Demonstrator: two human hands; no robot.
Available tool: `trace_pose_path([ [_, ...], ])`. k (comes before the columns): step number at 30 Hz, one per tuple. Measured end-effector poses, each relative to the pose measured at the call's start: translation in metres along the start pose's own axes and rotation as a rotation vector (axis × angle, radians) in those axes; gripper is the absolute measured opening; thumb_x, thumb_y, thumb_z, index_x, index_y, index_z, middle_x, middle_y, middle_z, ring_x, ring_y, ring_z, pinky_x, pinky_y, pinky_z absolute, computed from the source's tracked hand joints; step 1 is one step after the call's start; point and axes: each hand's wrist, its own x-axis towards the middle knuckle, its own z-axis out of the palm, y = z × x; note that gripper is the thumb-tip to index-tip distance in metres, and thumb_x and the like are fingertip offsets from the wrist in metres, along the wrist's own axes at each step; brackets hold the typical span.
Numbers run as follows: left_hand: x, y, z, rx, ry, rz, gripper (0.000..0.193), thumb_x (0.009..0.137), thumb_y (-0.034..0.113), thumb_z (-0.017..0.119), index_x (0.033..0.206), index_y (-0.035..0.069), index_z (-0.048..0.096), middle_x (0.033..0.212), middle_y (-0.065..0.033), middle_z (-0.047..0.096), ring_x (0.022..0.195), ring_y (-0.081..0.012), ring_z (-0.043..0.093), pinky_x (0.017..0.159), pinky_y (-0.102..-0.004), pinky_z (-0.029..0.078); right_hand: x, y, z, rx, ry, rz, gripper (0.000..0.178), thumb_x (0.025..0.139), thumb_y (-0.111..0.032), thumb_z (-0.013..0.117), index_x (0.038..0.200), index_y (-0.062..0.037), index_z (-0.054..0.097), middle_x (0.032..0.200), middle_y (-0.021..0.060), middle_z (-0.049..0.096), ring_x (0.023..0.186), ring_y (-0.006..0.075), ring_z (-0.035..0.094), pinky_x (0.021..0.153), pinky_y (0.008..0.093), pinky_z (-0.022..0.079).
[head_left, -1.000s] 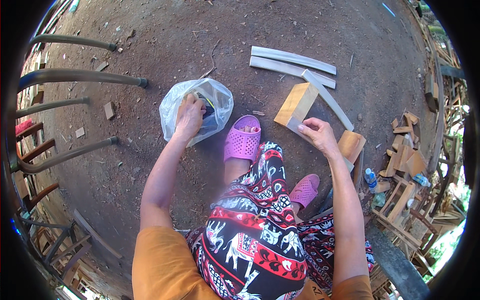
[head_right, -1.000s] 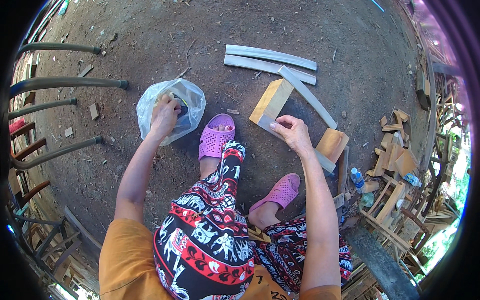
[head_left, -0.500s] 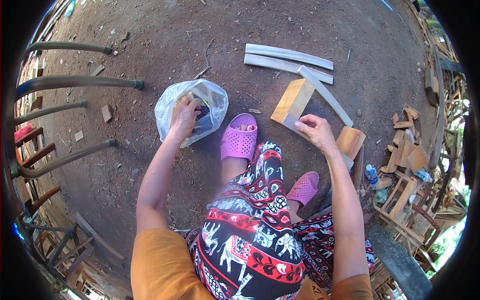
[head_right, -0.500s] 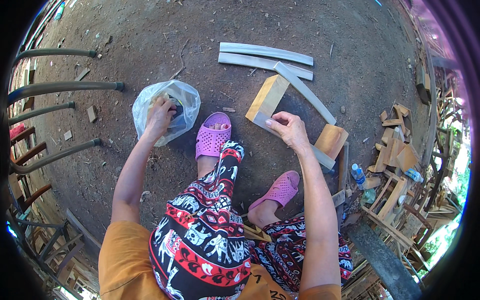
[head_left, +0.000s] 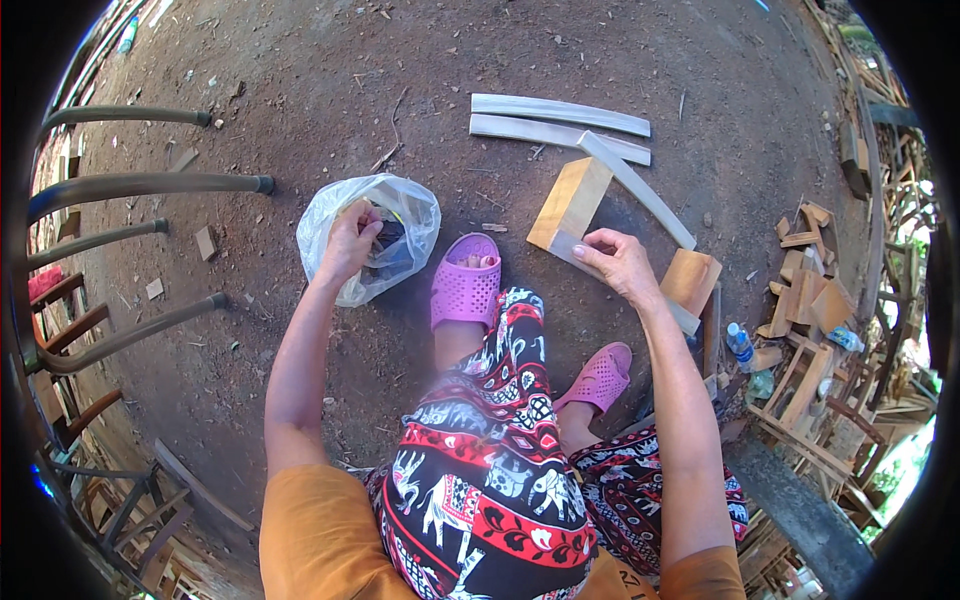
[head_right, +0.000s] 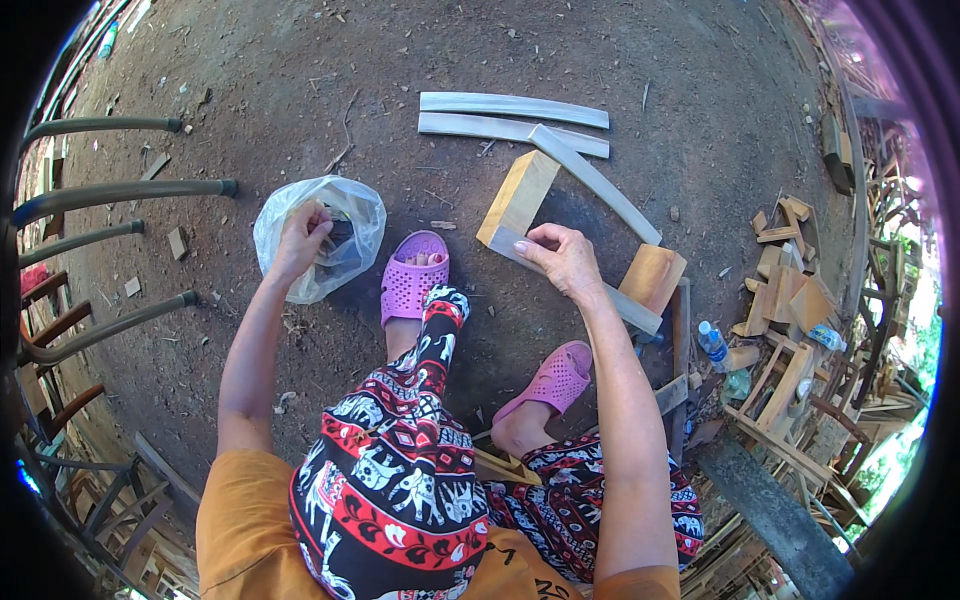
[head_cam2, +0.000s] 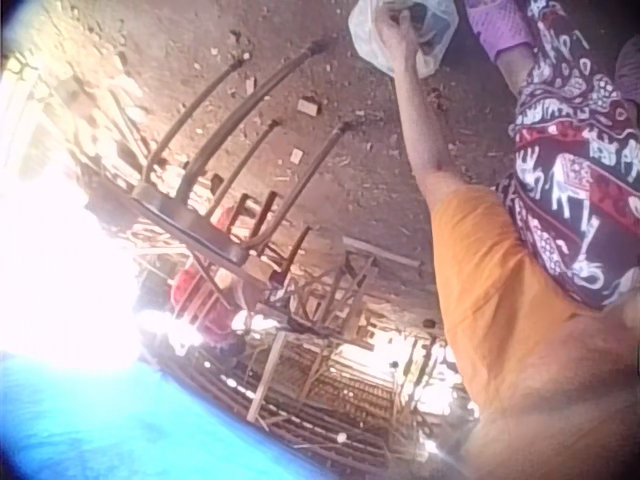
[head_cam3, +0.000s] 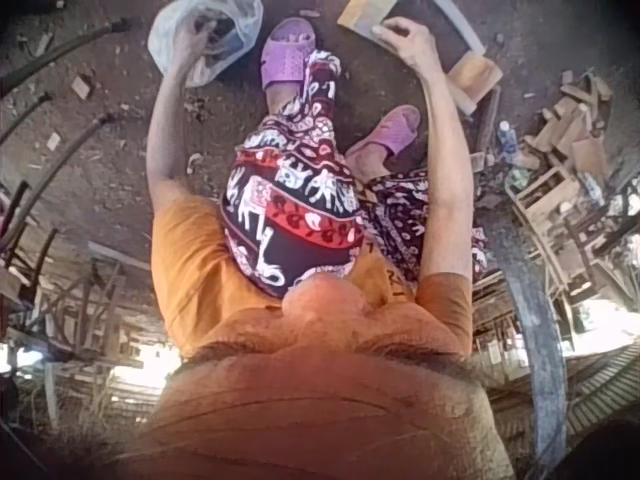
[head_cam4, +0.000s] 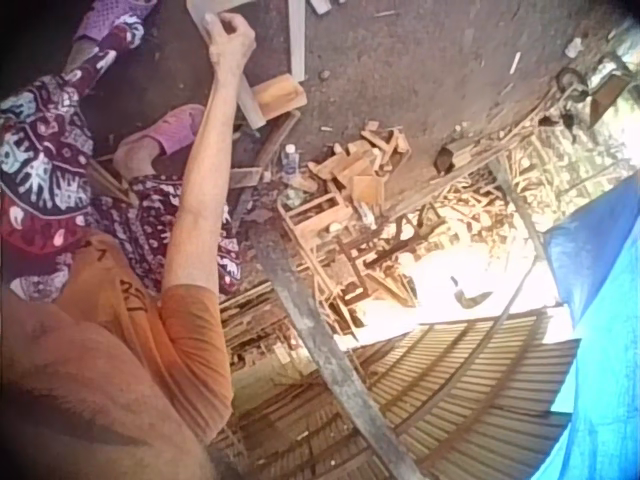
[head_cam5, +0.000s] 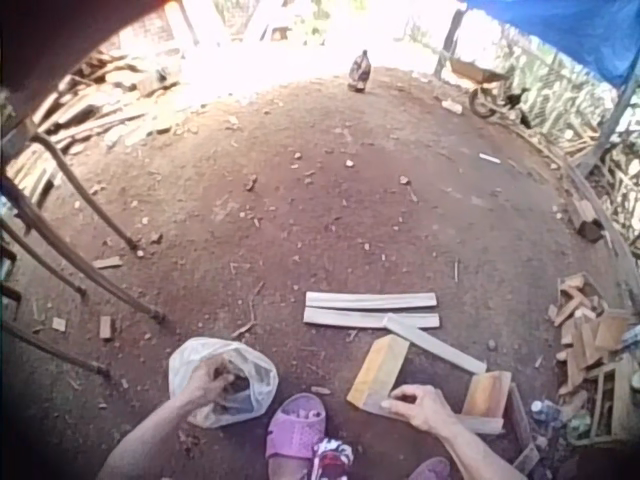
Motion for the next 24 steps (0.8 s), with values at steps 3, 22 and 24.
trace_pose_path([
  [3,-0.001,-0.003,-0.001,-0.241,-0.039,-0.052,0.018,0.089,-0.002,0.059,0.106,0.005,0.063,0.084,0.0025,0.053,0.080,-0.0083,0.051,0.078,-0.0237,0.046,0.000,0.000,-0.001,-0.021,0.001,0.007,0.034,0.079,-0.033,0.078,0.099,-0.0071,0.072,0.086,0.0045,0.071,0.079,0.0139,0.063,0.075,0.0304,0.049],
  [22,-0.021,0.126,0.093,-0.490,-0.222,0.179,0.019,0.091,-0.001,0.062,0.110,0.002,0.065,0.099,-0.0014,0.063,0.088,-0.0069,0.059,0.078,-0.0228,0.048,0.005,0.008,-0.002,-0.074,0.026,0.001,0.040,0.074,-0.045,0.078,0.096,-0.0123,0.074,0.091,0.0091,0.073,0.087,0.0237,0.070,0.079,0.0366,0.052],
  [24,-0.019,0.145,0.113,-0.556,-0.299,0.182,0.019,0.090,-0.001,0.063,0.109,0.001,0.064,0.099,-0.0016,0.063,0.088,-0.0066,0.059,0.078,-0.0223,0.048,0.006,0.011,0.000,-0.075,0.046,0.022,0.039,0.074,-0.046,0.078,0.096,-0.0143,0.074,0.092,0.0080,0.073,0.088,0.0241,0.070,0.081,0.0369,0.052],
])
